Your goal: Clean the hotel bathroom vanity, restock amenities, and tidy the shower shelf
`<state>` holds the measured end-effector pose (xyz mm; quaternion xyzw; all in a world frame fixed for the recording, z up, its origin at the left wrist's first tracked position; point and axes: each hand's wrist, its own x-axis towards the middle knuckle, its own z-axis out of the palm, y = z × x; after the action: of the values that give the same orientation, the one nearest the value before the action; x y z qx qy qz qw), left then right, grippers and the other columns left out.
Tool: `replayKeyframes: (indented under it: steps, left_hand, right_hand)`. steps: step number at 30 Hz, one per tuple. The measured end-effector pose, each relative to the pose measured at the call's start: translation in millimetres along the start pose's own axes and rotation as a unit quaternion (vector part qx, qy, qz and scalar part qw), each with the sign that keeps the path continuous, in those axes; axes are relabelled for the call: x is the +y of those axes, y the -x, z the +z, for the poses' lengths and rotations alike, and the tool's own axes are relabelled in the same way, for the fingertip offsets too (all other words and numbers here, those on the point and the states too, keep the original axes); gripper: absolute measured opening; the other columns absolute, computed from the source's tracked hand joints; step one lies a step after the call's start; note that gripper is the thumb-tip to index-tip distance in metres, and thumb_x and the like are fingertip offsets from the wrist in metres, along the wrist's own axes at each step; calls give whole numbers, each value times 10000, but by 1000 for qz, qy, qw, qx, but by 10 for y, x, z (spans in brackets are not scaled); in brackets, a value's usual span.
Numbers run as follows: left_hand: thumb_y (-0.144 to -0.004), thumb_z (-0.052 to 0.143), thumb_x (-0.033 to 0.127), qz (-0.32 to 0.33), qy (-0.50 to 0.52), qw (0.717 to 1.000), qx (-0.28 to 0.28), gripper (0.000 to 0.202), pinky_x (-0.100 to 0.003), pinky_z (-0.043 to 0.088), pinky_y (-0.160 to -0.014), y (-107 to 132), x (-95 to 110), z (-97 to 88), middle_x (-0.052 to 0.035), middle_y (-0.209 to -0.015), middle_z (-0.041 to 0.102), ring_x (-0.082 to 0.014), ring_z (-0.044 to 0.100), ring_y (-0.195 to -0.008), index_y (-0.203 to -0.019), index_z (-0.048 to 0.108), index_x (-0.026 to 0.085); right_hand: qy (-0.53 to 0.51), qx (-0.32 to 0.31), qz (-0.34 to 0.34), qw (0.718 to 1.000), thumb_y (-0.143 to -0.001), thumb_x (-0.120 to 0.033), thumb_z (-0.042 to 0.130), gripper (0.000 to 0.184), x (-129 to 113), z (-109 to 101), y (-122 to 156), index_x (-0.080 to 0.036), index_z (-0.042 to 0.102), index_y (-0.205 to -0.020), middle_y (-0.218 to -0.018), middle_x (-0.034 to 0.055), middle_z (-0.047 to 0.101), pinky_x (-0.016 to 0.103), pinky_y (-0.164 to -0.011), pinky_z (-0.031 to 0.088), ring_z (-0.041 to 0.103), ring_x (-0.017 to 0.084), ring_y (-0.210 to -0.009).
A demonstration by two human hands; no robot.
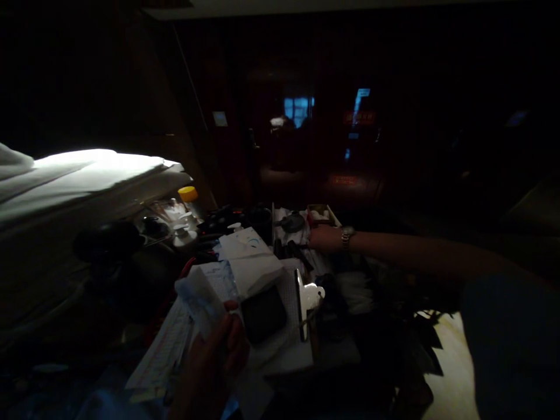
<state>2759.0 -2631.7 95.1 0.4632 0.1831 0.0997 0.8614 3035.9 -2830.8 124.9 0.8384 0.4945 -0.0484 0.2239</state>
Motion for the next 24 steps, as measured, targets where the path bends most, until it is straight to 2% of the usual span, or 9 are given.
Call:
replayKeyframes:
  steps: [3,7,11,13,17,19,21,23,24]
  left_hand:
    - [-723,830,360,-30,10,999,21,488,-153,281,-420,105,-146,-37,94,-603,465,-22,374,-405,-1058,522,185]
    - [-733,814,311,-27,34,999,31,477,-175,304,-447,157,-209,-18,84,-637,482,-37,407,-435,-1072,502,188]
    - [-734,815,316,-10,46,999,17,478,-169,301,-446,120,-237,28,84,-636,494,-36,419,-441,-1062,496,179]
    - [-736,815,339,-6,46,999,6,477,-164,297,-433,81,-266,37,87,-626,499,-33,416,-432,-1056,502,176]
    - [-704,849,357,-12,55,998,-18,490,-165,307,-397,7,-292,-12,95,-584,507,-45,422,-405,-1018,519,176]
    - [-713,847,313,-23,73,996,-45,448,-181,337,-398,-17,-293,-46,83,-594,534,-65,460,-412,-1007,536,181]
    - [-734,825,251,-44,103,992,-65,393,-224,438,-468,-47,-319,-51,25,-703,626,-119,587,-529,-1023,567,179]
    - [-746,808,231,-72,139,985,-73,388,-330,554,-665,-100,-388,-12,-76,-932,704,-217,698,-792,-1070,604,171]
    - [-750,806,252,-88,154,981,-75,401,-397,565,-779,-139,-438,23,-118,-1046,707,-266,703,-927,-1095,620,168]
  right_hand:
    - [5,-8,-15,1000,-837,-44,520,279,33,47,-50,-112,754,-972,-995,171,729,313,-680,484,696,273,-900]
    - [1,-19,-43,999,-829,-89,568,261,92,-23,-136,-165,765,-983,-1018,130,728,281,-668,470,690,240,-887]
    - [-11,45,-17,999,-839,-59,559,352,77,-52,-337,-181,724,-1125,-1133,138,702,291,-738,475,670,248,-977]
    - [-15,72,4,997,-857,-56,554,288,3,-61,-460,-133,728,-1073,-1071,162,711,299,-744,471,669,245,-930]
    - [-15,84,11,996,-890,-50,524,210,-95,-105,-595,-64,733,-906,-954,181,719,281,-729,449,650,211,-849]
    - [-8,78,7,997,-885,-51,521,210,-85,-141,-527,-66,729,-899,-948,177,719,277,-696,433,650,213,-828]
    - [-8,78,-3,997,-858,-55,534,192,-111,-182,-326,-85,716,-911,-933,157,717,277,-653,410,651,212,-796]
    - [-36,119,-16,992,-829,-73,554,164,-266,-219,-6,-109,687,-917,-916,123,707,279,-631,387,643,199,-772]
    - [-58,155,-36,986,-816,-97,573,133,-403,-235,179,-121,668,-906,-898,104,698,282,-619,376,632,189,-750]
